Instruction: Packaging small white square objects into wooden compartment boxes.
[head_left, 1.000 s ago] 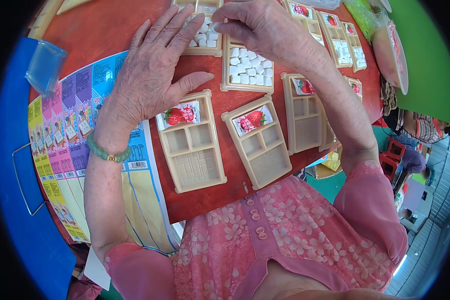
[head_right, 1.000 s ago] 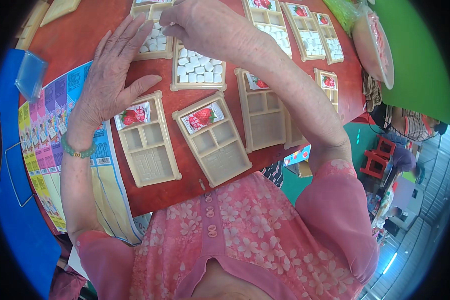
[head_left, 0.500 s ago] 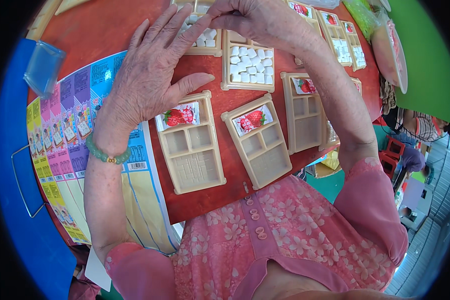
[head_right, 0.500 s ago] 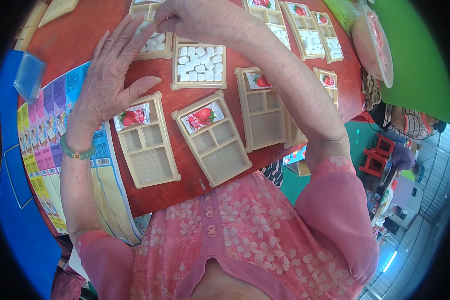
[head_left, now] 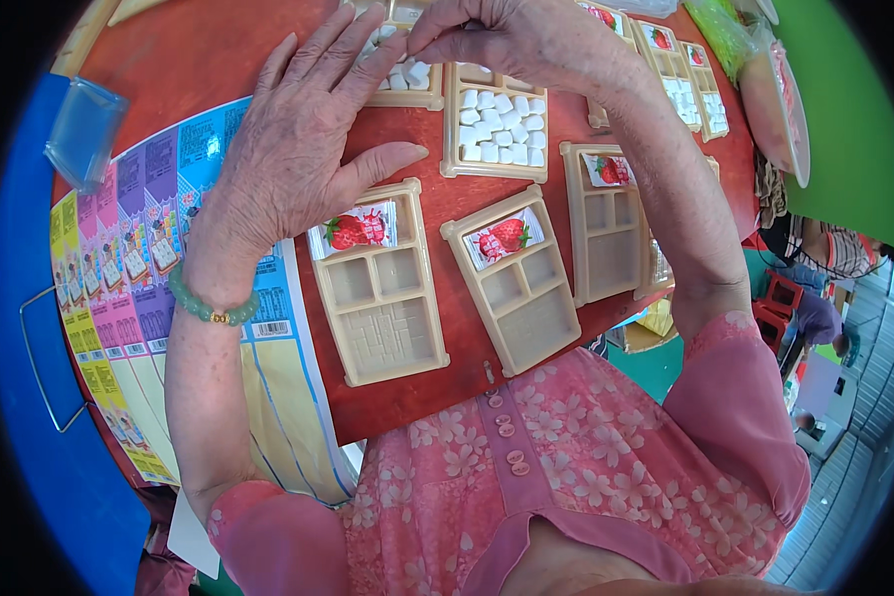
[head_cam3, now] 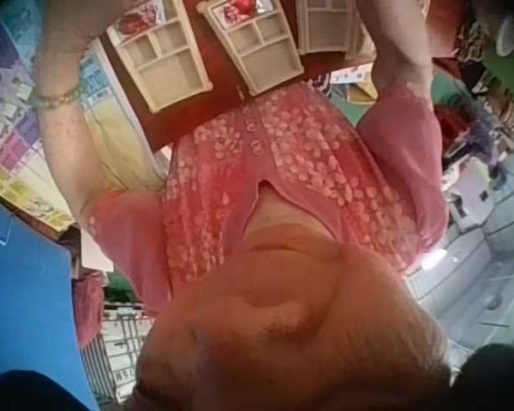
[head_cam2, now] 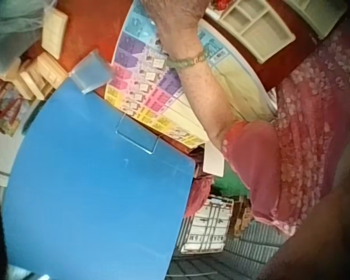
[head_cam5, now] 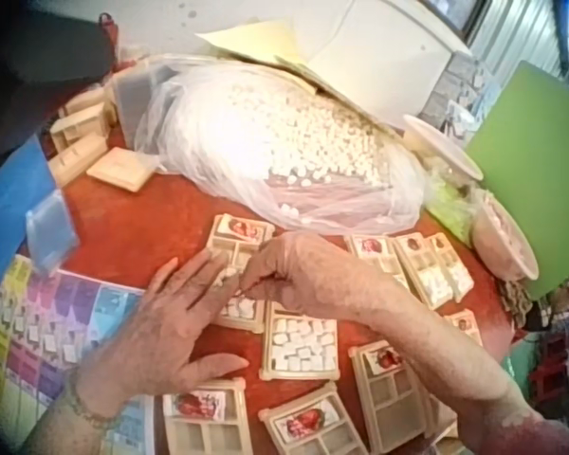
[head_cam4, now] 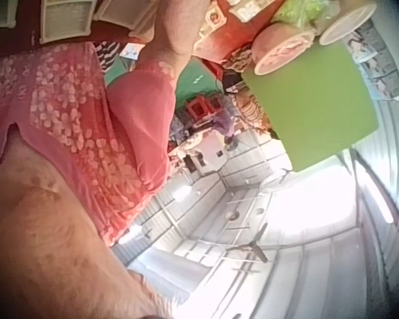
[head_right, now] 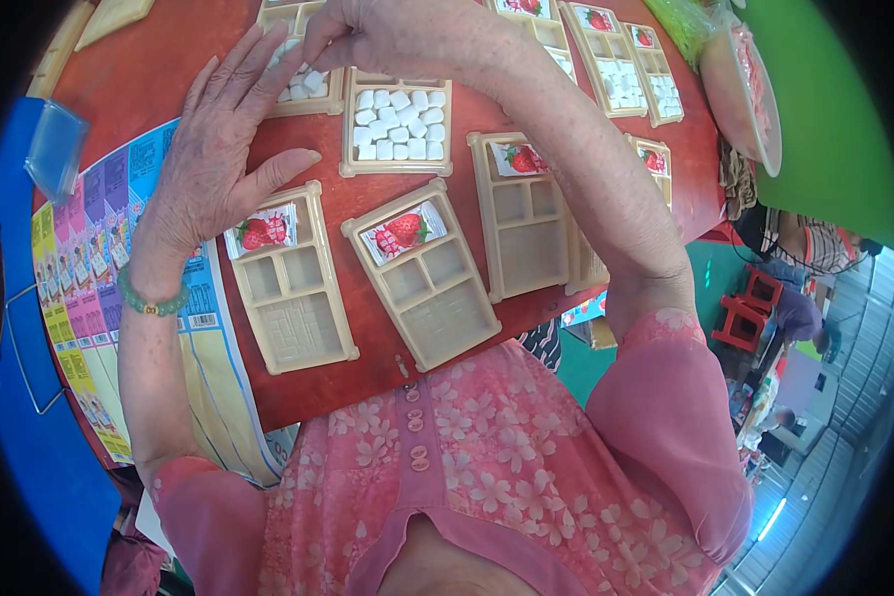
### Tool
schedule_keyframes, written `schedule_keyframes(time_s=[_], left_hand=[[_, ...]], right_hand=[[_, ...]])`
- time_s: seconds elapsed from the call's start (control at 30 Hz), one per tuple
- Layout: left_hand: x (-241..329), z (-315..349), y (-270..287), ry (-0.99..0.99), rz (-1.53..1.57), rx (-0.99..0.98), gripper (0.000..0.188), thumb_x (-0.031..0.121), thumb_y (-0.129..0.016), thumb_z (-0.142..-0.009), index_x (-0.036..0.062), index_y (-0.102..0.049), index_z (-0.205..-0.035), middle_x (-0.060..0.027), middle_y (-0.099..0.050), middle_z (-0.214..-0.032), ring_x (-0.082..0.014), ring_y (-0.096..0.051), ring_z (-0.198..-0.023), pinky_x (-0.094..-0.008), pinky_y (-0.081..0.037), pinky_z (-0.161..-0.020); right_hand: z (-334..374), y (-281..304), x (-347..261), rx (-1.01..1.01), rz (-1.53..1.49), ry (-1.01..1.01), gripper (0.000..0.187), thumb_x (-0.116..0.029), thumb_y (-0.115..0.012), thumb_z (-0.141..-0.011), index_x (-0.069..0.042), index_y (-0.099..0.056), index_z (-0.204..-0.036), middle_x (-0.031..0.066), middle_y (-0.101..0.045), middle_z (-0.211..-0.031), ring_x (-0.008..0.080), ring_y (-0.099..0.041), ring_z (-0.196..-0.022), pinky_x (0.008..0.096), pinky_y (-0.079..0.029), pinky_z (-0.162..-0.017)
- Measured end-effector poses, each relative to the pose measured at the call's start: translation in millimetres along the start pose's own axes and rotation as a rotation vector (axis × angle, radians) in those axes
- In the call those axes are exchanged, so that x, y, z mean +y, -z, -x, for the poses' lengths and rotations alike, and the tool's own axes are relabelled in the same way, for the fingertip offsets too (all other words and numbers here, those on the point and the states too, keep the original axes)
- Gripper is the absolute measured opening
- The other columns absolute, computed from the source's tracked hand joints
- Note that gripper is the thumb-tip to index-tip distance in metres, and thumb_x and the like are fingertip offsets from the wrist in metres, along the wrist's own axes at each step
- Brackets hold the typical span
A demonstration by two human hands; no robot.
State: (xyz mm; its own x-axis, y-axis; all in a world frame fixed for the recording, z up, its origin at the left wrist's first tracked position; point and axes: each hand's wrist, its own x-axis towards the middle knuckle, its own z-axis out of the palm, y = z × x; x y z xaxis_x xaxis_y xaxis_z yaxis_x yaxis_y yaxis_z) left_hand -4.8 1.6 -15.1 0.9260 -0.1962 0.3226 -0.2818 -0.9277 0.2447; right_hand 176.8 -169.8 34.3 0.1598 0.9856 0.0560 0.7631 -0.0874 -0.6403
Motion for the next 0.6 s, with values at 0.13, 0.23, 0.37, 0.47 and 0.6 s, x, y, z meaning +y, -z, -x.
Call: schedule_keyframes(time_s=[0.13, 0.23, 0.37, 0.47, 0.6], left_hand=[[0.6, 0.6, -0.1, 0.015, 0.002, -0.006, 0.082, 0.054, -0.066, -0.09, 0.0178, -0.036, -0.157, -0.0114, -0.035, -0.162, -0.0306, -0.029, -0.151, -0.051, -0.019, -0.125], [0.9, 1.6, -0.2, 0.021, 0.016, 0.0, 0.083, 0.054, -0.066, -0.09, 0.0168, -0.035, -0.158, -0.0112, -0.034, -0.163, -0.0297, -0.029, -0.152, -0.0504, -0.019, -0.125], [1.3, -0.3, 1.4, 0.014, 0.033, 0.014, 0.085, 0.054, -0.067, -0.089, 0.0152, -0.036, -0.157, -0.0114, -0.036, -0.162, -0.0298, -0.029, -0.152, -0.0494, -0.02, -0.125], [-2.9, -1.2, 4.0, 0.013, 0.146, 0.046, 0.084, 0.047, -0.072, -0.087, 0.0151, -0.037, -0.157, -0.0112, -0.039, -0.16, -0.03, -0.029, -0.152, -0.0476, -0.023, -0.124], [-5.0, -0.9, 7.3, 0.051, 0.288, 0.04, 0.083, 0.036, -0.077, -0.086, 0.0143, -0.038, -0.156, -0.0119, -0.04, -0.16, -0.0309, -0.031, -0.151, -0.0458, -0.026, -0.123]], right_hand=[[-4.2, -0.3, -3.7, -0.023, 0.026, -0.095, 0.017, -0.003, -0.074, -0.082, 0.002, -0.072, -0.098, 0.0174, -0.074, -0.092, 0.0279, -0.071, -0.086, 0.0372, -0.056, -0.076], [-2.8, 3.6, -12.3, -0.027, 0.051, -0.179, 0.017, -0.006, -0.076, -0.084, 0.001, -0.072, -0.098, 0.016, -0.073, -0.09, 0.0253, -0.07, -0.082, 0.0355, -0.055, -0.074], [5.2, 6.6, -6.2, 0.051, 0.041, -0.244, 0.015, -0.011, -0.076, -0.088, -0.002, -0.071, -0.099, 0.0114, -0.073, -0.085, 0.0183, -0.066, -0.076, 0.0326, -0.053, -0.071], [8.3, 8.2, -6.2, 0.096, -0.138, -0.3, 0.014, -0.012, -0.075, -0.089, -0.002, -0.071, -0.098, 0.0084, -0.072, -0.084, 0.0145, -0.065, -0.077, 0.0315, -0.052, -0.07], [12.5, 4.2, -18.6, 0.12, -0.348, -0.334, 0.013, -0.012, -0.073, -0.092, -0.001, -0.071, -0.099, 0.0068, -0.073, -0.083, 0.012, -0.064, -0.078, 0.0297, -0.051, -0.07]])
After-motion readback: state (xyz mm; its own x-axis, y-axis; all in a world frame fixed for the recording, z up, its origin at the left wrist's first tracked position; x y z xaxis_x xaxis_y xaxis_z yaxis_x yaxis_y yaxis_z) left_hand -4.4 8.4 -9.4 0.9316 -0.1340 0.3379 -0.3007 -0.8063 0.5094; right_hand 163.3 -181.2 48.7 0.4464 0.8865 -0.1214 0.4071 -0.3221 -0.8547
